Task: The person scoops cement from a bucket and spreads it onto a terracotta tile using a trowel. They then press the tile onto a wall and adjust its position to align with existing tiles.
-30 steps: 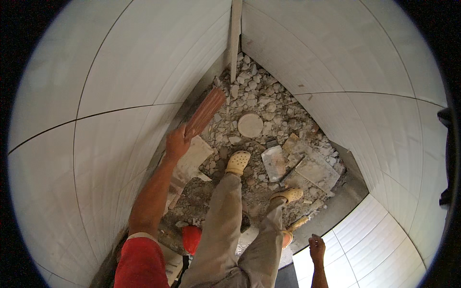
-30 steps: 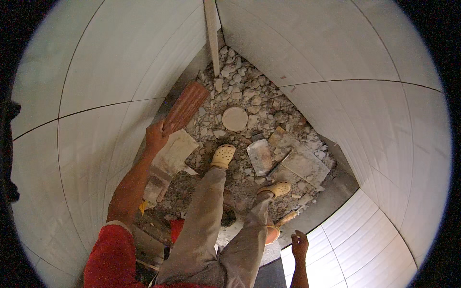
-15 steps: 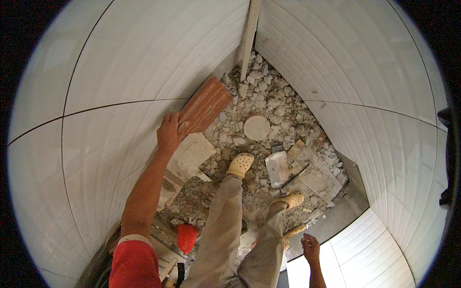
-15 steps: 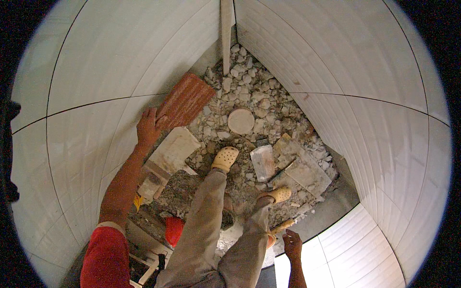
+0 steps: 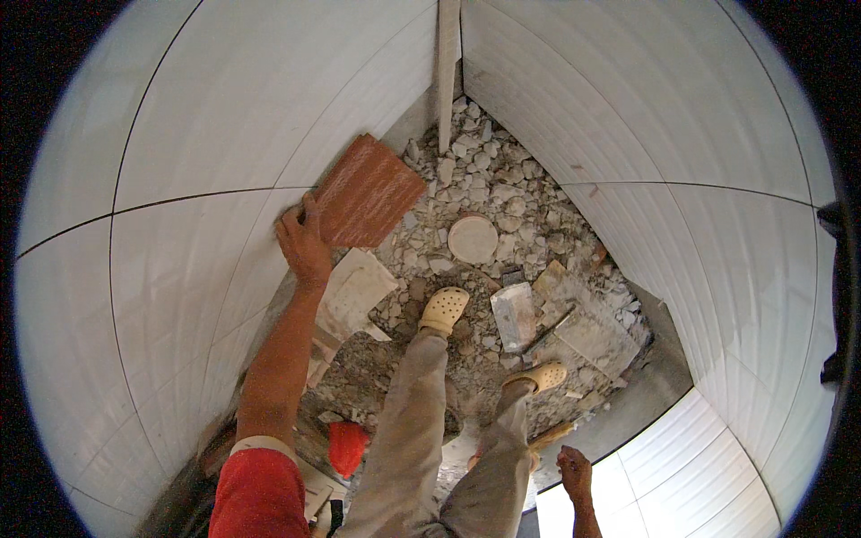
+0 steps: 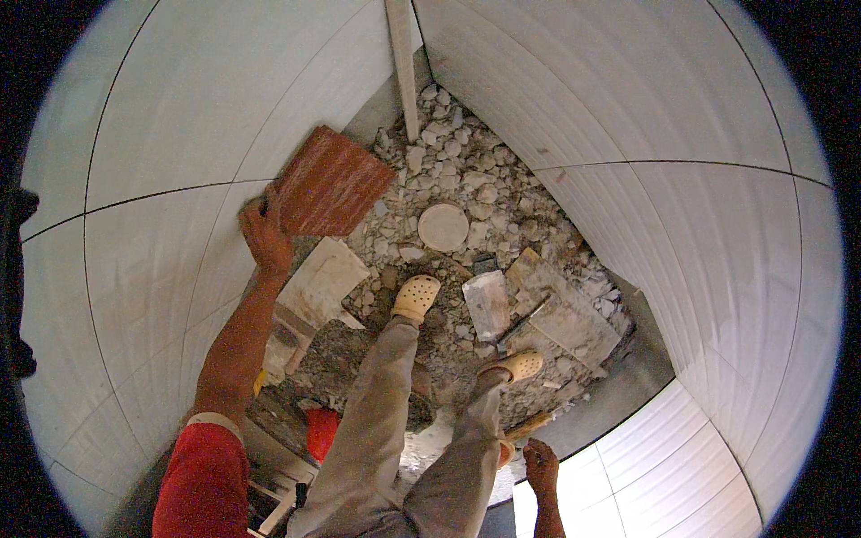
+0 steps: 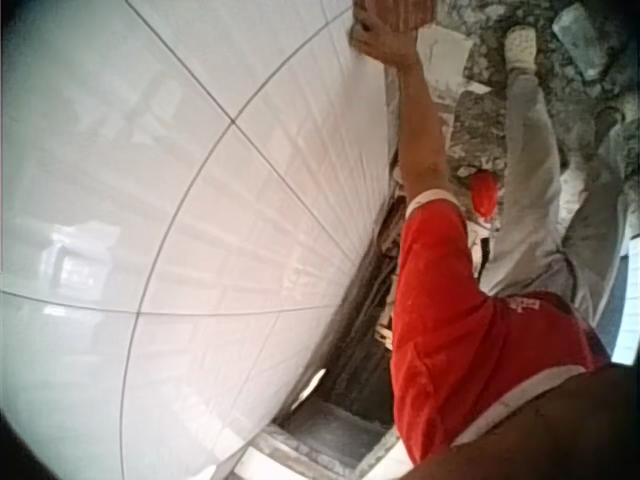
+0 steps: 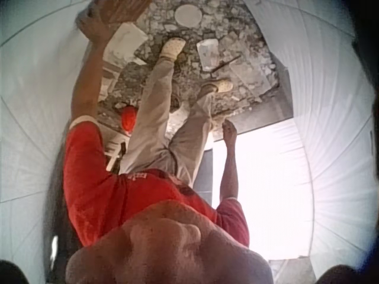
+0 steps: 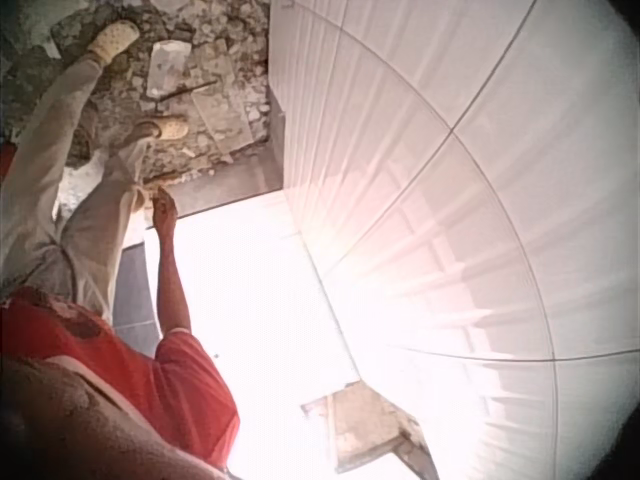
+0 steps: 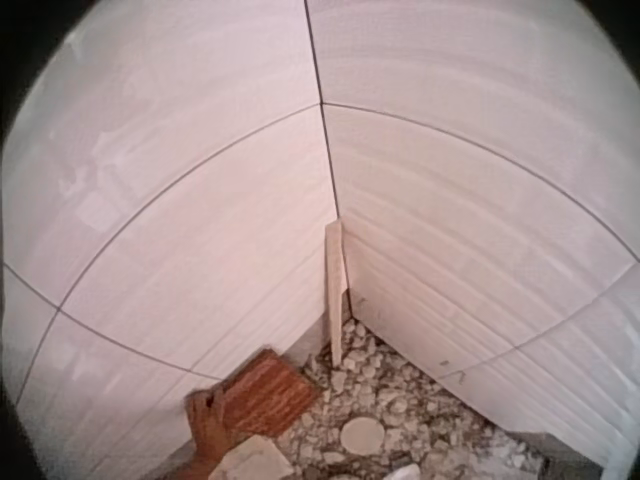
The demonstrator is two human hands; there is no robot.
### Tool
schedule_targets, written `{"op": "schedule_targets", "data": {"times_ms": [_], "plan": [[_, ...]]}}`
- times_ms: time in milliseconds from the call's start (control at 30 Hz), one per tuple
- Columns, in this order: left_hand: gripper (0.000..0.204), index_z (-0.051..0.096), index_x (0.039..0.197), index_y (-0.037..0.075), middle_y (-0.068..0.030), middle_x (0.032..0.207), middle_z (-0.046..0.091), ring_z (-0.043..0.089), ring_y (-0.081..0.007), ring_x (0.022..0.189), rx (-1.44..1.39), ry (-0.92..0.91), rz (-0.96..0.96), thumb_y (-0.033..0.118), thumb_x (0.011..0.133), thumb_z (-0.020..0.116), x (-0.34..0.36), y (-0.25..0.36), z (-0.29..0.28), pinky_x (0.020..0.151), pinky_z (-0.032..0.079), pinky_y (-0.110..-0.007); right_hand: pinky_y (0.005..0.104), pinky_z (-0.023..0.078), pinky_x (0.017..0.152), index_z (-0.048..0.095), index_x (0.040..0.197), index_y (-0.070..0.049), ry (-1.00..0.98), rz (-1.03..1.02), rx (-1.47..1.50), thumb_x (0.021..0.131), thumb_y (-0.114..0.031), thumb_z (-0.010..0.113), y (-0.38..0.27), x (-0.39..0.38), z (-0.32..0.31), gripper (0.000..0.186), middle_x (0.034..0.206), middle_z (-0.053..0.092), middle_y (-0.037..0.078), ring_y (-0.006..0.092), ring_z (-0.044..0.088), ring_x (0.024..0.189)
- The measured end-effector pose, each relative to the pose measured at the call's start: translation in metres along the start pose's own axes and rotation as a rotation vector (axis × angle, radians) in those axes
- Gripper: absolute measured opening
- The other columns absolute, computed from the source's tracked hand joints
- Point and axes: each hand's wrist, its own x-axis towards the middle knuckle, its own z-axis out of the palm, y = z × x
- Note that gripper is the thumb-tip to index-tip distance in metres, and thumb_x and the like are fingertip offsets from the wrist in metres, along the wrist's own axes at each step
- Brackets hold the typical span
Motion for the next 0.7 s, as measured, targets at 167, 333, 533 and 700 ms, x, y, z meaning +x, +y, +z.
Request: {"op": "schedule_targets", "data": {"times_ms": [167, 333, 533, 700], "plan": [[0.065, 0.045, 0.146, 0.012, -0.0169, 0.119, 0.050, 0.047, -0.0366, 0.116, -0.030, -0.038, -0.025, 0.004, 0.084, 0.063, -0.001, 0.001, 0.004, 0.099, 0.040, -0.048, 0.0359, 0.055, 0.077, 0.066, 0.113, 0.004, -0.012, 0.072, 0.101, 0.092, -0.020, 0.065, 0.000, -0.004, 0.007, 0.031, 0.103, 0.071, 0.019, 0.0268, 0.069, 0.085], [0.067, 0.042, 0.148, 0.011, -0.0190, 0.118, 0.050, 0.048, -0.0365, 0.111, -0.001, -0.011, 0.026, 0.007, 0.084, 0.063, -0.002, -0.001, 0.003, 0.097, 0.040, -0.049, 0.0374, 0.054, 0.080, 0.067, 0.111, 0.003, -0.032, 0.014, 0.027, 0.093, -0.019, 0.063, 0.003, -0.010, 0.010, 0.029, 0.104, 0.071, 0.020, 0.0293, 0.069, 0.091], [0.068, 0.038, 0.150, 0.012, -0.0197, 0.108, 0.053, 0.052, -0.0370, 0.099, 0.056, 0.007, 0.110, 0.008, 0.086, 0.062, -0.003, -0.008, 0.008, 0.091, 0.042, -0.049, 0.0400, 0.053, 0.086, 0.068, 0.109, 0.002, -0.002, 0.045, 0.049, 0.092, -0.020, 0.064, 0.012, -0.015, 0.025, 0.028, 0.108, 0.070, 0.021, 0.0337, 0.068, 0.100], [0.060, 0.042, 0.147, 0.011, -0.0213, 0.110, 0.056, 0.053, -0.0376, 0.101, -0.001, -0.036, 0.021, 0.007, 0.091, 0.060, -0.006, -0.018, 0.021, 0.091, 0.042, -0.048, 0.0351, 0.054, 0.067, 0.067, 0.110, 0.000, 0.029, -0.103, 0.029, 0.095, -0.029, 0.059, 0.003, -0.022, 0.039, 0.034, 0.085, 0.070, 0.013, 0.0221, 0.068, 0.074]]}}
